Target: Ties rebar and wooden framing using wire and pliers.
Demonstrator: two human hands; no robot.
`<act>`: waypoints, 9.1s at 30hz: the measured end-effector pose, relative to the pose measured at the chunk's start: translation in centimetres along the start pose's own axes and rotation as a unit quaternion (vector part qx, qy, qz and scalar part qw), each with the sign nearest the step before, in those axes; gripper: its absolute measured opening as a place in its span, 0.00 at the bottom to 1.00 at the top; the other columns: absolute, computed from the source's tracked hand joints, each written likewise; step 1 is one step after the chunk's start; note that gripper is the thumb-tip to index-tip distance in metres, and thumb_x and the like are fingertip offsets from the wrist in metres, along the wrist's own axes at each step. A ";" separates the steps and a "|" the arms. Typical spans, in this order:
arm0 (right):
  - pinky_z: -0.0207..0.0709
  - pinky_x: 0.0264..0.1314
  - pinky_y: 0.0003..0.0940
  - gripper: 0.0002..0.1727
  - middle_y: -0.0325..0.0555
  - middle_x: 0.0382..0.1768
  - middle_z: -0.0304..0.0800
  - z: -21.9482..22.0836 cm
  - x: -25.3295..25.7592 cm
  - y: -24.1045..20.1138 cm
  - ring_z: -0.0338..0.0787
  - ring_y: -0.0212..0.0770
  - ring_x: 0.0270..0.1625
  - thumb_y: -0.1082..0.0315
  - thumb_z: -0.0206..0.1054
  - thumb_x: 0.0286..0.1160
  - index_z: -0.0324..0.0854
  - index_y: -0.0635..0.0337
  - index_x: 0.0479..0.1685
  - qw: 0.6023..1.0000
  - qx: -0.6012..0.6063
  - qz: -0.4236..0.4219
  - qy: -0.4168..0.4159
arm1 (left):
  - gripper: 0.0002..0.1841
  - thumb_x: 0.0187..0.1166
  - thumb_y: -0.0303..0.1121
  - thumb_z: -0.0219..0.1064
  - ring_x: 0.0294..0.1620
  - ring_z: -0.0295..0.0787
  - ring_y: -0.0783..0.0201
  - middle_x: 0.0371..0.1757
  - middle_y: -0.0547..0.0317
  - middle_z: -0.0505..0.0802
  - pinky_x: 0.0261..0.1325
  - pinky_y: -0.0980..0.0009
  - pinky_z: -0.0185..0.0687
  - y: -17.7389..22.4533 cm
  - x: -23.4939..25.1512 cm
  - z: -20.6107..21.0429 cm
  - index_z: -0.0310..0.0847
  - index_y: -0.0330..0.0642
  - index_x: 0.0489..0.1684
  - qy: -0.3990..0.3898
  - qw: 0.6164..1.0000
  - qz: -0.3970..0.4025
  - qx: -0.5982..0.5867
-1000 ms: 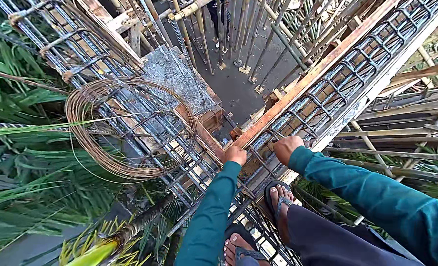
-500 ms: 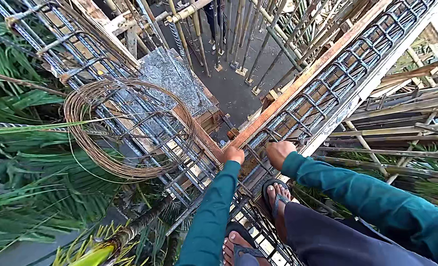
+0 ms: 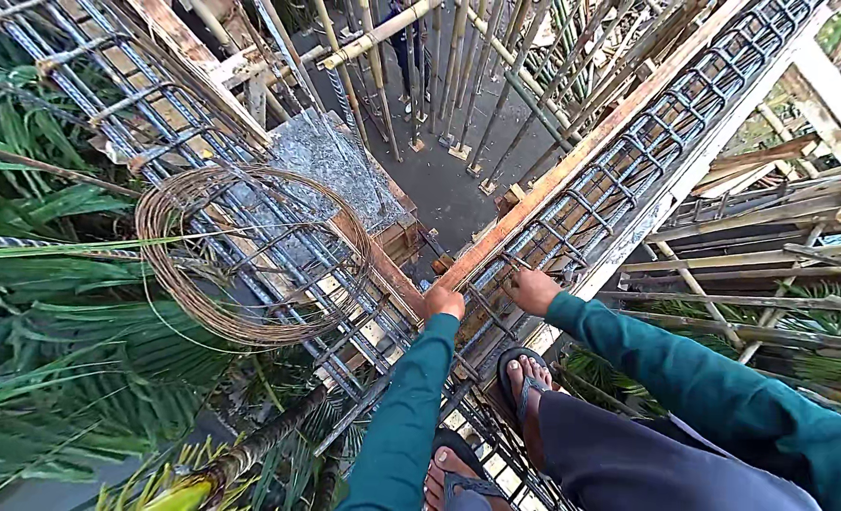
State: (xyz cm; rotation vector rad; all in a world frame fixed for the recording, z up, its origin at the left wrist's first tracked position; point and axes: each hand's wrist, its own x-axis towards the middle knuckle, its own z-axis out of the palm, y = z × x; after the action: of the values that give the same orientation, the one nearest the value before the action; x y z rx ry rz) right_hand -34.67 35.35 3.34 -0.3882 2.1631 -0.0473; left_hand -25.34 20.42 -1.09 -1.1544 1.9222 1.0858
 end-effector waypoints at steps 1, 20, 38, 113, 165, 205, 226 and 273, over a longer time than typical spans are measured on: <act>0.80 0.59 0.70 0.17 0.66 0.48 0.92 0.1 -0.2 0.3 0.91 0.66 0.57 0.62 0.61 0.85 0.88 0.68 0.47 1.000 -0.009 -0.004 -0.013 | 0.18 0.88 0.39 0.58 0.68 0.87 0.42 0.60 0.35 0.91 0.71 0.41 0.78 0.0 0.0 0.1 0.86 0.32 0.54 0.005 1.000 0.005 0.005; 0.83 0.54 0.66 0.17 0.64 0.55 0.91 1.1 -0.1 -3.3 0.92 0.65 0.59 0.66 0.60 0.85 0.80 0.66 0.65 0.995 -0.095 -0.008 -0.006 | 0.20 0.95 0.38 0.50 0.64 0.88 0.42 0.60 0.35 0.91 0.72 0.41 0.76 -1.6 1.3 0.4 0.84 0.33 0.65 -0.011 0.994 0.081 -0.069; 0.82 0.60 0.65 0.16 0.57 0.49 0.94 1.4 1.5 0.2 0.92 0.59 0.57 0.61 0.59 0.89 0.90 0.60 0.53 0.993 -0.029 -0.110 -0.034 | 0.12 0.85 0.36 0.69 0.57 0.93 0.54 0.53 0.47 0.96 0.69 0.50 0.81 -3.1 1.6 -0.5 0.92 0.40 0.54 -0.035 0.987 0.128 -0.095; 0.80 0.60 0.67 0.15 0.51 0.51 0.95 -0.7 1.7 0.1 0.92 0.57 0.59 0.62 0.60 0.88 0.92 0.48 0.58 0.938 -0.233 -0.210 -0.150 | 0.12 0.89 0.37 0.63 0.50 0.93 0.51 0.45 0.48 0.96 0.63 0.44 0.83 -3.3 2.5 -1.1 0.92 0.41 0.51 -0.032 0.984 0.174 -0.014; 0.82 0.58 0.66 0.18 0.62 0.51 0.92 -0.2 -2.6 -0.7 0.92 0.64 0.60 0.60 0.50 0.92 0.80 0.60 0.65 0.993 -0.114 -0.033 -0.015 | 0.15 0.89 0.36 0.57 0.55 0.92 0.39 0.50 0.37 0.93 0.60 0.35 0.82 0.4 0.0 -1.8 0.88 0.36 0.54 0.037 0.976 0.206 0.062; 0.82 0.53 0.69 0.17 0.62 0.49 0.93 -1.0 -4.0 1.4 0.93 0.66 0.56 0.60 0.56 0.88 0.86 0.59 0.56 0.991 -0.124 -0.013 0.055 | 0.24 0.81 0.46 0.70 0.69 0.82 0.24 0.63 0.24 0.89 0.66 0.21 0.71 -26.2 -16.4 -12.2 0.87 0.34 0.62 0.040 0.966 -0.164 0.198; 0.80 0.32 0.21 0.13 0.33 0.30 0.90 0.2 -11.7 0.1 0.83 0.22 0.28 0.61 0.63 0.85 0.89 0.61 0.49 0.900 0.227 -0.332 0.166 | 0.22 0.92 0.41 0.55 0.64 0.90 0.65 0.66 0.51 0.91 0.70 0.64 0.85 -6.7 -15.3 -1.8 0.83 0.39 0.74 -0.017 0.883 0.310 -0.351; 0.80 0.55 0.70 0.14 0.66 0.46 0.92 -4.4 -4.6 -0.4 0.91 0.67 0.55 0.65 0.61 0.83 0.88 0.68 0.41 0.994 -0.106 0.040 -0.005 | 0.18 0.92 0.40 0.56 0.59 0.90 0.44 0.53 0.41 0.93 0.66 0.38 0.79 0.9 -1.7 -6.3 0.88 0.37 0.58 -0.013 0.967 0.253 -0.001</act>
State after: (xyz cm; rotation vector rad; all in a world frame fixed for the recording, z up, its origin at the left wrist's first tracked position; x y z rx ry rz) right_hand -35.58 35.81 9.63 -0.4225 2.1772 0.2313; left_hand -26.12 15.78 3.48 -0.6528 2.2584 1.3516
